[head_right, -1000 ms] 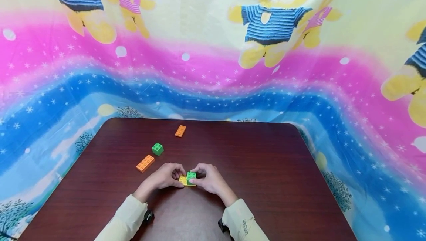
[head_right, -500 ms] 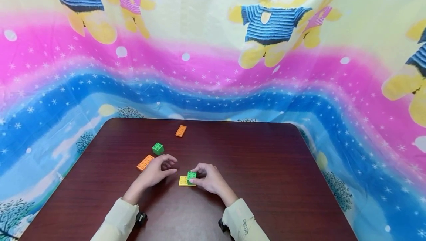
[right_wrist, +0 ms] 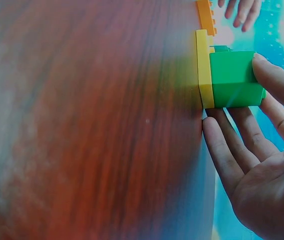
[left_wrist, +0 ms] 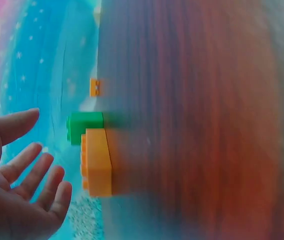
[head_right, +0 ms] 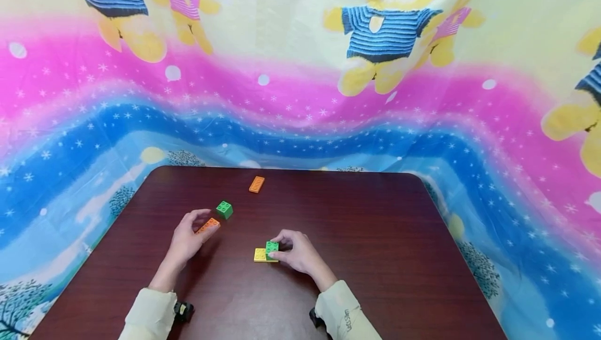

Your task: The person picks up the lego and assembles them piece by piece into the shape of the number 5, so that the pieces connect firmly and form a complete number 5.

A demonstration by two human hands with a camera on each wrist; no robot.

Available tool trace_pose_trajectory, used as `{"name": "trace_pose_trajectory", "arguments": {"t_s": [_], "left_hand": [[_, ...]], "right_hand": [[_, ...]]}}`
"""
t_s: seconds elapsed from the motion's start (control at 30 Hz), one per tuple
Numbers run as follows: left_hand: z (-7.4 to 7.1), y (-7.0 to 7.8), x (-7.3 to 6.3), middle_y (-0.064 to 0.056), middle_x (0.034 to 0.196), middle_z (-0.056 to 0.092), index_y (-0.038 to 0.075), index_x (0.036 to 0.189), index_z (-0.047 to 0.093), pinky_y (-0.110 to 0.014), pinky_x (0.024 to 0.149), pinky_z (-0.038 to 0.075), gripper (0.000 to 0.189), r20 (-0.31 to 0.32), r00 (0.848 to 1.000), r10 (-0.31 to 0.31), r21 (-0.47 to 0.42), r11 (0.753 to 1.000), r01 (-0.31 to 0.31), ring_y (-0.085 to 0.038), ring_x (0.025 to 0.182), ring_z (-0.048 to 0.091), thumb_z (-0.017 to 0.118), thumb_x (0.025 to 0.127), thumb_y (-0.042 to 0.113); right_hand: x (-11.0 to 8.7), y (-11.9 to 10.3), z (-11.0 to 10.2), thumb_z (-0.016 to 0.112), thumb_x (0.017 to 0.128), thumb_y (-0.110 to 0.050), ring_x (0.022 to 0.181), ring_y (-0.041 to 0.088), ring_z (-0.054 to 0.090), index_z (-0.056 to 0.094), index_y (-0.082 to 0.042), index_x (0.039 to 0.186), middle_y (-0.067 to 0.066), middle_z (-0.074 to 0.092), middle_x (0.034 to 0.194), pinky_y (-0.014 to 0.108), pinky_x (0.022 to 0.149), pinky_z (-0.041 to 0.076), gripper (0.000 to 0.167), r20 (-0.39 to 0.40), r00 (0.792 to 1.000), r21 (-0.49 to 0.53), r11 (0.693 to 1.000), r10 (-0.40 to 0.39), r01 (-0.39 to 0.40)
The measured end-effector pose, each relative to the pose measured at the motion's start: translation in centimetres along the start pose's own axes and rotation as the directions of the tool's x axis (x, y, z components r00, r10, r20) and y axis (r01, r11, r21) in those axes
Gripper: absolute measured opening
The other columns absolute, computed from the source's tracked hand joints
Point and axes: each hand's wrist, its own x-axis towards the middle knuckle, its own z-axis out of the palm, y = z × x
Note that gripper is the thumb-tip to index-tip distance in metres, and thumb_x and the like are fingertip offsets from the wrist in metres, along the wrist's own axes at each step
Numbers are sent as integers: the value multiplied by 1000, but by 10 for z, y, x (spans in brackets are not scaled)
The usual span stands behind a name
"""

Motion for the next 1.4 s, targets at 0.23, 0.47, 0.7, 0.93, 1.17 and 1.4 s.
{"name": "trace_pose_trajectory", "arguments": {"t_s": [0.23,0.47,0.7,0.93,1.17,1.4], "left_hand": [[-7,-13,-7,-26,138,53,0,143,53,-54,106,46,58,-11,991,-132,-101,986,130,-42,126,54,79,92,11],[-9,-17,-11,-29,143,53,-4,145,48,-50,107,43,63,80,976,-203,-149,965,213,-42,130,52,77,92,9],[-8,-19,-9,-30,138,57,-5,142,51,-36,96,47,62,105,973,-205,-153,963,220,-40,124,55,79,89,5],[-5,-20,-4,-27,130,62,-4,136,57,-29,84,45,52,105,975,-196,-69,977,204,-37,115,59,77,89,3],[-5,-19,-3,-26,126,66,-5,131,61,-33,87,47,43,92,978,-186,-8,982,188,-36,111,62,75,91,3],[-4,-18,-2,-25,125,67,-3,130,63,-34,87,48,41,92,979,-183,9,983,183,-36,109,64,75,92,4]], "right_hand": [[-1,0,0,84,89,-19,101,16,71,76,-22,110,0,74,111,29,85,59,24,4,1000,-1,1000,1,-1],[0,0,1,85,88,-19,99,15,71,76,-22,110,0,74,110,27,83,58,23,1,1000,17,1000,5,-5],[1,2,1,85,88,-20,99,15,71,76,-22,110,-1,74,110,27,83,59,24,4,1000,2,1000,-4,4],[0,2,0,84,88,-21,99,16,71,76,-22,110,0,74,110,28,84,59,23,6,1000,4,1000,-6,6],[1,2,0,84,89,-21,99,15,70,75,-23,110,-1,74,110,31,85,59,23,8,1000,7,1000,10,-10],[1,2,1,84,89,-21,99,15,70,75,-23,111,-1,74,110,31,84,59,23,6,1000,3,1000,11,-11]]}}
